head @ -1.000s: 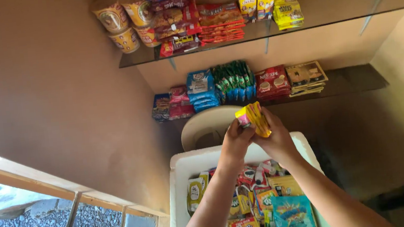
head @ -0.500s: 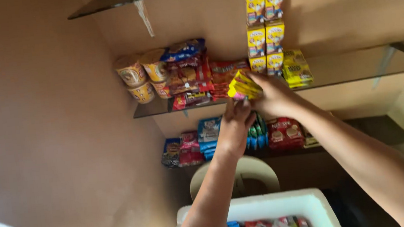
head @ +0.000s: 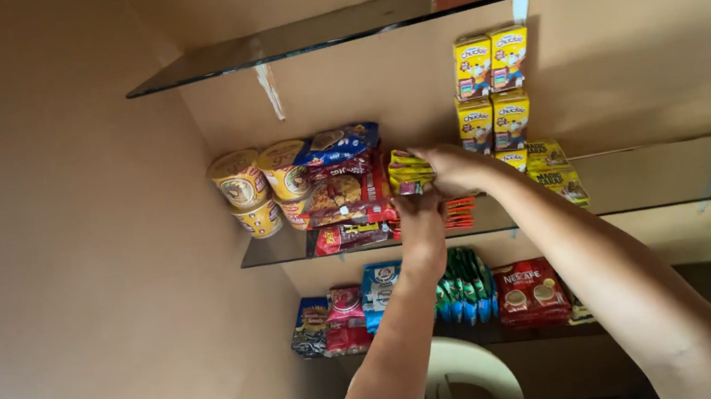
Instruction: Take packaged grocery items from a storage container and organize them onto store display shelves.
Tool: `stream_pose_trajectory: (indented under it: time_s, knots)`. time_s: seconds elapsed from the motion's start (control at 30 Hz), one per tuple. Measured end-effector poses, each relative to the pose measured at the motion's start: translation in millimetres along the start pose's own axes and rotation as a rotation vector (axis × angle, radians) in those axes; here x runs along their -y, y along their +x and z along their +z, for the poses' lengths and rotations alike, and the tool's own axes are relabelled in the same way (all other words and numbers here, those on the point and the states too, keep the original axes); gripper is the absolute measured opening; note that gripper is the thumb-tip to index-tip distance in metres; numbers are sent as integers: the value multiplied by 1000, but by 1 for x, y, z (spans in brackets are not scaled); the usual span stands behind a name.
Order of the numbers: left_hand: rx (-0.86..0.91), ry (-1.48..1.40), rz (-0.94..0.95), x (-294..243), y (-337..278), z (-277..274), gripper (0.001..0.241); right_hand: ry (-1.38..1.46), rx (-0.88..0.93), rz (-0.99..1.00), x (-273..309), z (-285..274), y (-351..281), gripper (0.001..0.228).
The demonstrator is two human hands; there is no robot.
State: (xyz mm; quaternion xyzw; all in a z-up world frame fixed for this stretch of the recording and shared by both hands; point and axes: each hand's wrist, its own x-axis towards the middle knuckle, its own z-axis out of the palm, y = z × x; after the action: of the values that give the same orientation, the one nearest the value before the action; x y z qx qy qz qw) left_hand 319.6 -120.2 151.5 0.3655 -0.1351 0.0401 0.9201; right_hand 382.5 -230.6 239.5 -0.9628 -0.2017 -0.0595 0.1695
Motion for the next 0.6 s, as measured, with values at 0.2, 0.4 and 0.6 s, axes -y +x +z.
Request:
stream_pose_trajectory:
  time_s: [0.2,0.4,0.6]
  knots:
    - [10,-35,-111,-6,13,2,30,980,164,227,-58,52,73,52]
    - [-36,47,-78,28,49,-10,24,-68,-72,-179,-83,66,88,55]
    - [-126,-73,-125,14,49,9,46,92,50,118,-78,69,69,31]
